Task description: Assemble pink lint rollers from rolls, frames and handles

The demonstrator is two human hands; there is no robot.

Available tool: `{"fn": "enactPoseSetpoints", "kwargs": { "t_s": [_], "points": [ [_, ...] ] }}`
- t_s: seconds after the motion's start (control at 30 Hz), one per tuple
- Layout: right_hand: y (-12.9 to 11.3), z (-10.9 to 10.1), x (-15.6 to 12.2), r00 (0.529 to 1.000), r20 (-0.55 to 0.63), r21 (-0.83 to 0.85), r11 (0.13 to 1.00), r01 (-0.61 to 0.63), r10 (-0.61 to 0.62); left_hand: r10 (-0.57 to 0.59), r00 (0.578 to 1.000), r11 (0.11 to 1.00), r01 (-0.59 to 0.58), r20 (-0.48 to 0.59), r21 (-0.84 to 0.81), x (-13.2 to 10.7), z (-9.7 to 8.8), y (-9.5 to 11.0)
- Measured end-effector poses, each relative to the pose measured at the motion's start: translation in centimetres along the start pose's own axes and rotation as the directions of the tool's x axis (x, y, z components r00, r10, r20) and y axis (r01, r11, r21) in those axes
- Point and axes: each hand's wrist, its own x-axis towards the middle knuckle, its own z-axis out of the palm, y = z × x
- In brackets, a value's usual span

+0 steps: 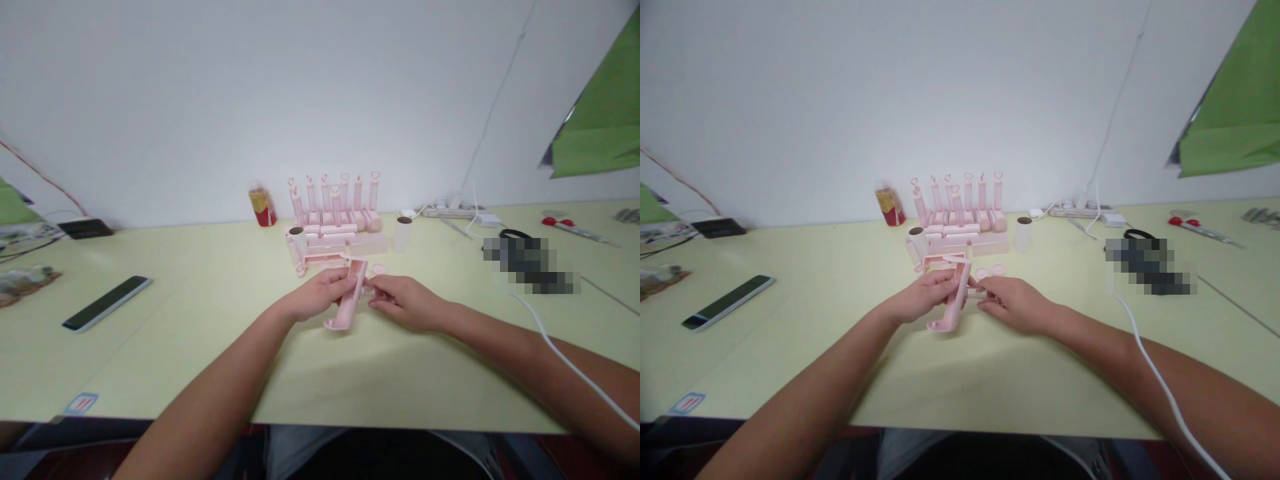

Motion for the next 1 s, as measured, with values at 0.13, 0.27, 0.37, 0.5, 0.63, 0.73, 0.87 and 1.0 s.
{"fn": "enactPoseSetpoints", "kwargs": {
  "t_s": [0.13, 0.27, 0.37, 0.5, 0.63, 0.73, 0.87, 1.0],
  "points": [
    [-0.3, 0.4, -0.1, 1.000, 0.022, 0.044, 0.999, 0.012, -0.013, -0.117, 0.956, 0.950, 0.187, 0.269, -0.250, -0.2, 0.4, -0.9],
    [-0.2, 0.5, -0.1, 0.999, 0.032, 0.086, 0.996, -0.004, 0.001, -0.101, 0.959, 0.897, 0.203, 0.266, -0.392, 0.2, 0.7, -2.0],
    [0.2, 0.6, -0.1, 1.000, 0.008, 0.077, 0.997, -0.018, 0.017, -0.077, 0.975, 0.899, 0.158, 0.209, -0.408, 0.5, 0.9, -2.1],
    [0.5, 0.9, -0.1, 0.999, -0.020, 0.029, 0.999, -0.030, 0.031, -0.064, 0.983, 0.910, 0.130, 0.175, -0.394, 0.7, 1.4, -1.9],
    [0.5, 1.0, 0.0, 0.995, -0.038, -0.039, 0.995, -0.091, 0.089, -0.040, 0.998, 0.954, 0.053, 0.049, -0.296, 0.9, 1.4, -1.9],
    [0.6, 0.9, 0.1, 0.989, -0.023, -0.097, 0.985, -0.146, 0.144, -0.030, 0.989, 0.980, 0.000, -0.145, -0.198, 1.0, 0.7, -1.6],
    [1.0, 0.9, 0.1, 0.993, 0.048, -0.181, 0.979, -0.096, 0.107, -0.019, 0.949, 1.000, 0.013, -0.314, -0.021, 1.0, -0.6, -1.6],
    [1.2, 1.0, 0.1, 0.994, 0.059, -0.242, 0.967, -0.073, 0.090, -0.033, 0.936, 0.959, 0.129, -0.351, 0.254, 1.1, -1.2, -2.4]
  ]
}}
